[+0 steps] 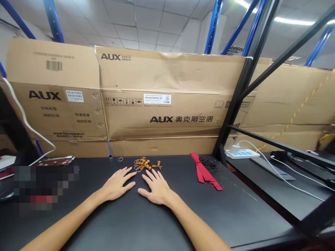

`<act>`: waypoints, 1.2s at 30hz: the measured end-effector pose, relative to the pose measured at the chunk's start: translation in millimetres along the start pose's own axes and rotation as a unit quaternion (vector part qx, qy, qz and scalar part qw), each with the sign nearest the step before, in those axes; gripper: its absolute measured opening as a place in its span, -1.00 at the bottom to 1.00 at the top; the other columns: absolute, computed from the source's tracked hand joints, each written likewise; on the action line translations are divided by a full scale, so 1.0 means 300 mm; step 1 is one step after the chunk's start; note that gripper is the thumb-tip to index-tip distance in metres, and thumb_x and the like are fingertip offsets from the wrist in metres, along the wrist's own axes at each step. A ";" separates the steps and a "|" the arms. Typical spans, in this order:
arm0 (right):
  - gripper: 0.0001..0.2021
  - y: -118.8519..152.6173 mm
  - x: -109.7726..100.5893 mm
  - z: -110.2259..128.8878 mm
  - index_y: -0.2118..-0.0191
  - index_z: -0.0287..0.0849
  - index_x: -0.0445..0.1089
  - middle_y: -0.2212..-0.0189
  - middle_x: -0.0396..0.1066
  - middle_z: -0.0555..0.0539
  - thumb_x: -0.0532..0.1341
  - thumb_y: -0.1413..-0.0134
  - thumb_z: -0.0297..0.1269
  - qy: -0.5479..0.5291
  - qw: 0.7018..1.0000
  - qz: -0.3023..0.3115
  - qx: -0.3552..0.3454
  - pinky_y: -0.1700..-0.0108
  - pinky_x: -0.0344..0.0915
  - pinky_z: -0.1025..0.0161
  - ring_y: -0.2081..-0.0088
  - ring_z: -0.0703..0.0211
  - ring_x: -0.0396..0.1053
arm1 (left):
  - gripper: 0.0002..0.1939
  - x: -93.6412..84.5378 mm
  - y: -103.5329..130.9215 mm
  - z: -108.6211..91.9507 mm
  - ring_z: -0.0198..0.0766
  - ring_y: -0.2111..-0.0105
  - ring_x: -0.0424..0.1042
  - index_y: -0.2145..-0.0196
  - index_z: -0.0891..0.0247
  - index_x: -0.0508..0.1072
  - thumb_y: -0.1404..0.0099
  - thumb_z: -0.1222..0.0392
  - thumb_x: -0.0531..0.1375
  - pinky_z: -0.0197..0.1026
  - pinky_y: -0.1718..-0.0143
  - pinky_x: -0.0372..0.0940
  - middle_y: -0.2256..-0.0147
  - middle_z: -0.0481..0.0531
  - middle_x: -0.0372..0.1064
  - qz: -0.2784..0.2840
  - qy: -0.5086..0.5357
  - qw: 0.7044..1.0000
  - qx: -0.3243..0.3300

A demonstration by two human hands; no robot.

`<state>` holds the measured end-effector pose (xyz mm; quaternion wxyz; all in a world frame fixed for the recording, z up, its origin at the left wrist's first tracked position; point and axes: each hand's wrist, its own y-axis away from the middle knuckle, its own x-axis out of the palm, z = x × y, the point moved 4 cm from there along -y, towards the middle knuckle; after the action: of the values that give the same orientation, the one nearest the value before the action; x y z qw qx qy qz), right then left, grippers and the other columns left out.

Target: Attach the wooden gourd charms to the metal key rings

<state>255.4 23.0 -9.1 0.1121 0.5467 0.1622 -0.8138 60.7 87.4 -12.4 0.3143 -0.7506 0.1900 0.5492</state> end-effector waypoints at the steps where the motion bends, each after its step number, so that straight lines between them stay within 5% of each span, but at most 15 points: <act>1: -0.29 0.003 0.000 0.002 -0.32 -0.02 0.00 -0.35 -0.17 -0.06 -0.06 -0.17 0.26 -0.001 1.000 -0.001 -0.002 -0.33 -0.29 -0.11 -0.36 -0.07 -0.29 | -0.43 0.001 0.000 0.000 0.06 -0.28 0.01 -0.19 0.01 0.27 -0.33 -0.25 -0.03 0.16 -0.24 -0.06 -0.27 0.08 0.07 0.000 0.000 1.000 0.000; 6: -0.35 0.001 -0.033 -0.011 -0.22 -0.07 0.22 -0.27 0.09 -0.13 0.13 -0.09 0.18 0.001 1.000 -0.021 -0.023 -0.27 -0.03 -0.05 -0.29 -0.11 -0.01 | -0.35 0.001 -0.010 0.024 0.04 -0.25 0.06 -0.22 0.15 0.23 -0.32 -0.27 -0.04 0.11 -0.23 -0.01 -0.26 0.14 0.10 -0.017 -0.012 0.999 -0.024; 9: -0.62 -0.021 -0.078 -0.069 -0.06 -0.12 0.37 -0.03 0.41 -0.13 0.07 -0.23 -0.08 0.018 0.994 -0.109 0.025 -0.10 0.20 0.07 -0.06 0.01 0.30 | -0.29 -0.009 -0.036 0.075 0.06 -0.25 0.05 -0.24 0.27 0.18 -0.32 -0.27 -0.05 0.09 -0.22 0.01 -0.26 0.20 0.08 -0.041 -0.029 0.997 -0.065; 12: -0.60 -0.048 -0.098 -0.136 -0.16 -0.16 0.27 -0.17 0.25 -0.14 0.05 -0.23 -0.26 0.058 0.985 -0.155 0.053 -0.12 0.16 0.05 -0.16 -0.01 0.16 | -0.26 -0.020 -0.072 0.134 0.06 -0.26 0.03 -0.24 0.32 0.15 -0.31 -0.27 -0.04 0.07 -0.23 0.00 -0.26 0.24 0.07 -0.049 -0.047 0.993 -0.101; 16: -0.58 -0.073 -0.087 -0.192 -0.17 -0.10 0.26 -0.27 0.09 -0.09 0.02 -0.21 -0.31 0.091 0.985 -0.119 0.083 -0.13 0.11 -0.03 -0.22 -0.10 0.03 | -0.28 -0.027 -0.097 0.170 0.09 -0.26 0.04 -0.18 0.36 0.24 -0.31 -0.27 -0.04 0.09 -0.23 -0.02 -0.23 0.27 0.13 -0.032 -0.052 0.990 -0.124; 20: -0.71 -0.056 -0.107 -0.172 0.06 -0.15 0.42 0.00 0.37 -0.15 0.04 -0.16 -0.38 0.121 0.979 -0.136 0.092 0.01 0.19 0.06 0.01 -0.03 0.24 | -0.46 -0.044 -0.062 0.125 0.05 -0.11 0.27 -0.08 0.34 0.32 -0.35 -0.13 0.00 0.07 -0.12 0.17 -0.09 0.27 0.31 -0.062 -0.044 0.994 -0.073; 23: -0.78 -0.031 -0.109 -0.133 0.18 -0.16 0.44 0.15 0.40 -0.13 0.10 -0.10 -0.41 0.111 0.984 -0.114 0.075 0.11 0.21 0.14 0.12 0.03 0.27 | -0.62 -0.062 -0.002 0.054 -0.02 0.00 0.36 -0.01 0.24 0.36 -0.37 -0.02 0.03 0.03 -0.05 0.23 0.00 0.17 0.36 -0.082 -0.025 0.996 0.012; 28: -0.78 -0.004 -0.080 -0.047 0.12 -0.16 0.37 0.15 0.37 -0.10 0.13 -0.10 -0.46 0.034 0.995 -0.093 -0.014 0.08 0.24 0.20 0.13 0.09 0.27 | -0.74 -0.086 0.091 -0.046 -0.13 0.09 0.39 0.03 0.15 0.37 -0.39 0.08 0.04 -0.06 0.02 0.29 0.03 0.08 0.34 -0.064 0.008 0.994 0.091; 36: -0.72 0.004 -0.091 -0.003 0.07 -0.10 0.30 0.06 0.30 -0.11 0.26 -0.11 -0.22 -0.082 0.986 -0.106 -0.095 0.04 0.29 0.17 0.06 0.09 0.27 | -0.72 -0.097 0.089 -0.059 -0.17 0.09 0.41 -0.03 0.15 0.33 -0.38 0.17 0.05 -0.13 0.03 0.32 0.06 0.07 0.38 -0.036 0.110 0.989 0.095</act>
<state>267.0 22.5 15.6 0.0897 0.4447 0.2860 -0.8441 46.8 54.1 11.5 0.3811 -0.7792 0.2478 0.4315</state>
